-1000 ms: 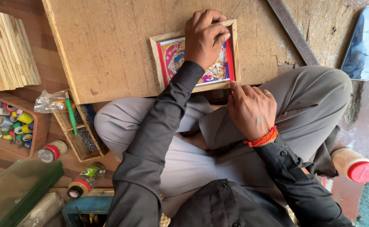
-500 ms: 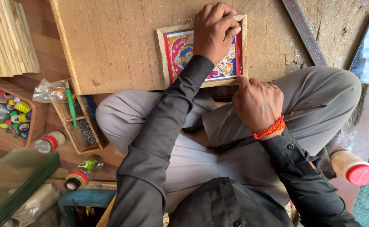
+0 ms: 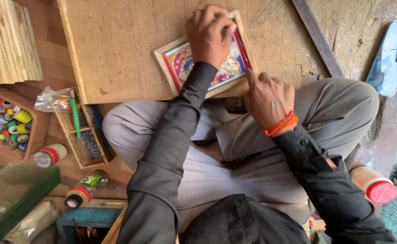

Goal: The person sits cross-legged and assembles small wooden frames by applying red adhesive tape to the edges of printed images. They press the tape along each side, then place the finished frames into a stack.

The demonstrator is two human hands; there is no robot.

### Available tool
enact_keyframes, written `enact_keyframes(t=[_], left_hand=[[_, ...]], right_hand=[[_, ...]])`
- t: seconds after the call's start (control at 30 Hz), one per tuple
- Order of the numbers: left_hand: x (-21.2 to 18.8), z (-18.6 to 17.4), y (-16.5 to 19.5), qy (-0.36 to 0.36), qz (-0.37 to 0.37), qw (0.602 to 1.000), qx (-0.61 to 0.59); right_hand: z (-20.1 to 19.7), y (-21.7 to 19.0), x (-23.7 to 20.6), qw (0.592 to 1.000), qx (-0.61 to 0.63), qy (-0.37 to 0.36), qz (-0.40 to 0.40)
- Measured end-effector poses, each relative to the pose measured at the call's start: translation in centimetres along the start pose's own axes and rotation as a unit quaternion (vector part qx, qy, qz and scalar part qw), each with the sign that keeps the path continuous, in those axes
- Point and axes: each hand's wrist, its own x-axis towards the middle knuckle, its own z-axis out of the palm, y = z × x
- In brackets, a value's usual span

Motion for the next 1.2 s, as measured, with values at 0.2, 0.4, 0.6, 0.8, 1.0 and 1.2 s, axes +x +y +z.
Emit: enact_keyframes(t=[0.2, 0.4, 0.6, 0.8, 1.0, 1.2], left_hand=[[1.3, -1.5, -0.9, 0.021, -0.105, 0.991, 0.082], [0.8, -4.0, -0.6, -0.094, -0.016, 0.994, 0.059], [-1.9, -5.9, 0.6, -0.309, 0.163, 0.937, 0.001], [0.7, -6.4, -2.3, -0.331, 0.257, 0.907, 0.045], [2.3, -7.1, -5.4, -0.302, 0.172, 0.935, 0.07], [1.9, -5.9, -5.2, -0.264, 0.133, 0.946, 0.133]], right_hand=[[-0.2, 0.1, 2.1, 0.998, 0.014, 0.062, -0.021], [-0.7, 0.6, 1.8, 0.994, 0.083, 0.068, 0.001], [-0.4, 0.7, 2.2, 0.991, 0.11, 0.082, 0.0], [-0.8, 0.8, 2.4, 0.994, 0.092, 0.064, -0.002], [-0.7, 0.7, 2.2, 0.993, 0.086, 0.077, 0.004], [-0.8, 0.7, 2.1, 0.994, 0.073, 0.083, 0.003]])
